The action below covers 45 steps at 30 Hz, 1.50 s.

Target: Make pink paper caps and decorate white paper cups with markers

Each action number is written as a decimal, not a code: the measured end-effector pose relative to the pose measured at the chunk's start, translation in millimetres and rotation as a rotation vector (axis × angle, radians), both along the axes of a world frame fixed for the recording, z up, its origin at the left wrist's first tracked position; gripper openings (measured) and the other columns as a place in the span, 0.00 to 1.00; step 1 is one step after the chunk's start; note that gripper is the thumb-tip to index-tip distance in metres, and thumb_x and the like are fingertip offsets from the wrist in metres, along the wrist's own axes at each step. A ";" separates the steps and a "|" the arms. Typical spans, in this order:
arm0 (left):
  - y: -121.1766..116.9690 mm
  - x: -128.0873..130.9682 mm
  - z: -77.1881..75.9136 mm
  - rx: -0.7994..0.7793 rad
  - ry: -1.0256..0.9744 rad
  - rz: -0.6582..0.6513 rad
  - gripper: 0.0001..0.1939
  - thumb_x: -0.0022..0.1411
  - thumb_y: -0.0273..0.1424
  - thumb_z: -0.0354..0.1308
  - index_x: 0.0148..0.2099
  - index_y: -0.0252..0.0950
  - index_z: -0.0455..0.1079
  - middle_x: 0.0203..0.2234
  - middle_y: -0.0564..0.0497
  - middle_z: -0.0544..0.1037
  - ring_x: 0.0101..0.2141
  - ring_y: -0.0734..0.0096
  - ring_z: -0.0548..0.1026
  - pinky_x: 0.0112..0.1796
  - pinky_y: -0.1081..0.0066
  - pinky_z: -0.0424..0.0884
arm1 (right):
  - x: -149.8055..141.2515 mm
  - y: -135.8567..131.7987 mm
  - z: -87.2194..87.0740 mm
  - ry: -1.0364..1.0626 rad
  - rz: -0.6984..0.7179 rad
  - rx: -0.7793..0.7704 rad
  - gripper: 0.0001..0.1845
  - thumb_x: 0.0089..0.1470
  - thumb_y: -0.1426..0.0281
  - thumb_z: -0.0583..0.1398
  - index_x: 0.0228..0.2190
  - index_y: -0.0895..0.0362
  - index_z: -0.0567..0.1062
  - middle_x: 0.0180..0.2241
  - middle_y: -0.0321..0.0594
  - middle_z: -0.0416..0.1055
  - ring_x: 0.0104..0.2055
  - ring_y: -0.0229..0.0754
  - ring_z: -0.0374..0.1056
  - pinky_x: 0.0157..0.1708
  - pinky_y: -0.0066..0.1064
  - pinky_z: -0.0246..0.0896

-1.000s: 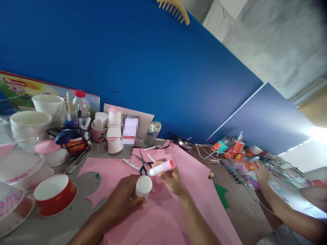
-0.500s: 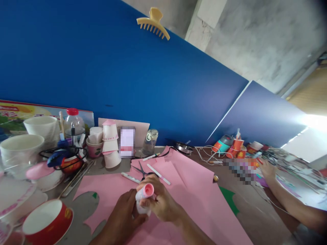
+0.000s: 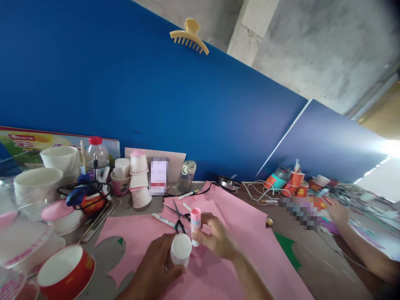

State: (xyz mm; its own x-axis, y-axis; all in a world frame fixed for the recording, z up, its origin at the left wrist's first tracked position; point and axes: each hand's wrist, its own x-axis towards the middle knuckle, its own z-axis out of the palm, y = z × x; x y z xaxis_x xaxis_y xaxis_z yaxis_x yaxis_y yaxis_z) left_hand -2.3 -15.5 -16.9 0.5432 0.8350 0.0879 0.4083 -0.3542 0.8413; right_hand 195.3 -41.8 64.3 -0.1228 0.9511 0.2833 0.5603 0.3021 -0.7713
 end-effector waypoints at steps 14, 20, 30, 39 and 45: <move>-5.6 -0.8 8.2 -0.040 0.021 0.018 0.28 0.48 0.29 0.62 0.54 0.39 0.67 0.51 0.45 0.73 0.50 0.54 0.67 0.52 0.60 0.61 | 15.6 9.9 -2.4 0.637 -0.034 -0.201 0.21 0.47 0.51 0.65 0.31 0.57 0.77 0.28 0.39 0.68 0.30 0.41 0.63 0.31 0.32 0.60; -8.6 -3.4 16.3 -0.044 0.013 -0.004 0.25 0.48 0.28 0.62 0.51 0.39 0.69 0.45 0.47 0.74 0.46 0.57 0.68 0.47 0.64 0.63 | -6.3 24.8 12.3 0.662 0.052 -0.437 0.20 0.46 0.57 0.68 0.36 0.57 0.75 0.28 0.36 0.68 0.29 0.37 0.65 0.30 0.27 0.62; -12.0 -4.8 19.8 -0.072 0.043 0.014 0.26 0.48 0.30 0.63 0.52 0.38 0.68 0.46 0.47 0.74 0.47 0.57 0.67 0.48 0.65 0.62 | -42.0 75.8 17.8 0.818 0.159 -0.679 0.31 0.52 0.64 0.65 0.56 0.50 0.63 0.32 0.36 0.72 0.21 0.33 0.65 0.15 0.23 0.56; -8.6 -4.7 11.8 -0.024 0.009 0.003 0.26 0.49 0.29 0.61 0.53 0.40 0.67 0.48 0.46 0.73 0.48 0.56 0.67 0.49 0.62 0.62 | -33.1 108.5 25.5 1.017 0.064 -0.660 0.13 0.60 0.66 0.53 0.40 0.60 0.73 0.20 0.35 0.70 0.18 0.34 0.61 0.22 0.26 0.56; -7.4 -3.5 12.1 -0.058 0.014 -0.003 0.29 0.48 0.28 0.60 0.55 0.39 0.66 0.47 0.46 0.73 0.48 0.56 0.67 0.49 0.62 0.62 | -12.3 139.1 12.2 0.924 -0.060 -0.525 0.04 0.51 0.73 0.58 0.32 0.60 0.72 0.18 0.33 0.69 0.16 0.33 0.58 0.20 0.25 0.54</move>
